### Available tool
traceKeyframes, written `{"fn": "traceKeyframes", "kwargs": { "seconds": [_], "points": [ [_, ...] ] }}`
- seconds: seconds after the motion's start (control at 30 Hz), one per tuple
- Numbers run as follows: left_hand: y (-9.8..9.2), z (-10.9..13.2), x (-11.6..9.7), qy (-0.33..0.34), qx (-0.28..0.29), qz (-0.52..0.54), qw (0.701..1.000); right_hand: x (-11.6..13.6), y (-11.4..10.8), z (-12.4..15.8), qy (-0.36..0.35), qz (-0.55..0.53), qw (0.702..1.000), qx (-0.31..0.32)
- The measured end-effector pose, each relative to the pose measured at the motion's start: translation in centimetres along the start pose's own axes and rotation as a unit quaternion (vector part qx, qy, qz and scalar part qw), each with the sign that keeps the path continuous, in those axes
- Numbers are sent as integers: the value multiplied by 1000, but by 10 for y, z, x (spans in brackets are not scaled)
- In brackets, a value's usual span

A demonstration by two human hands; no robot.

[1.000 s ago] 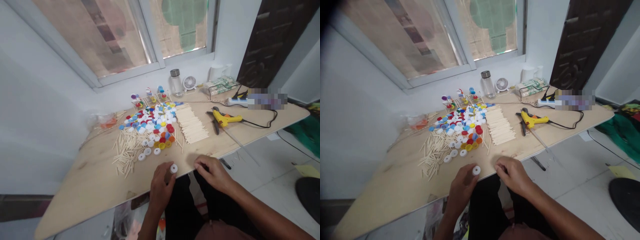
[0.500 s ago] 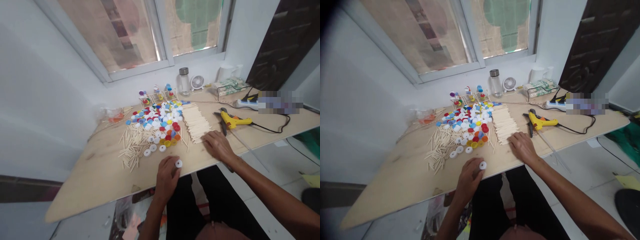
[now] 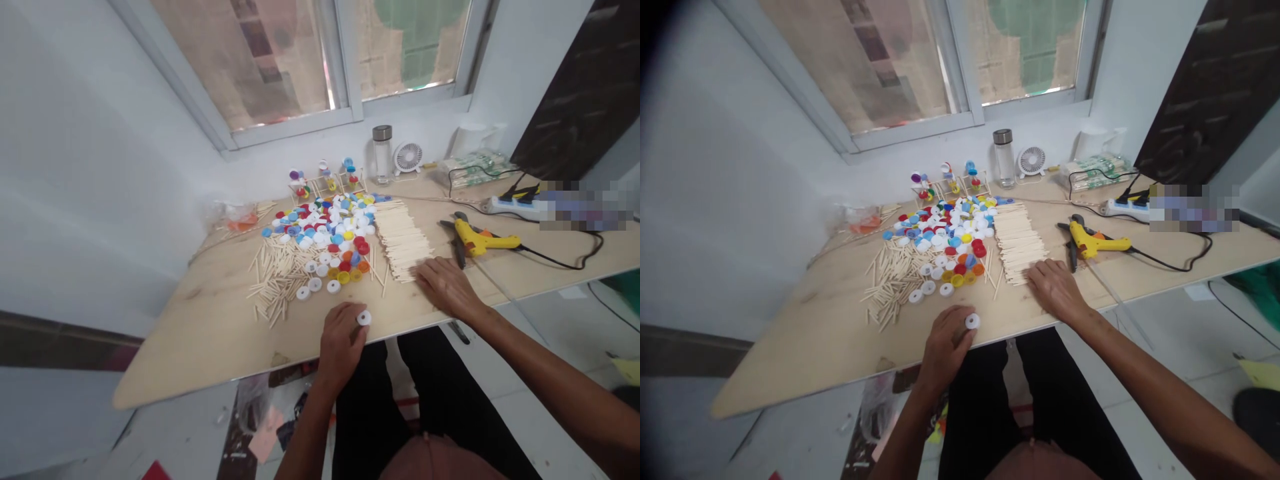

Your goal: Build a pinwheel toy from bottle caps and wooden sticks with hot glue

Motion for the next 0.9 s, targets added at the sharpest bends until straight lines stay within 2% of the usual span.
{"fn": "traceKeyframes", "kwargs": {
  "seconds": [0.6, 0.9],
  "points": [
    [2, 0, -1, -34, 2, 11, 999, 9, -6, 7, -46, -41, 998, 4],
    [0, 1, -2, -43, 10, 32, 999, 9, -4, 4, -39, -9, 999, -17]
  ]
}}
Point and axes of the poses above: each hand's wrist, its own z-axis away from the middle knuckle, its own y-axis out of the palm, x = y × z, the point moved 4 cm from there along -z, towards the middle knuckle, and after that the axes turned 12 degrees about -z, right-handed, at the moved point
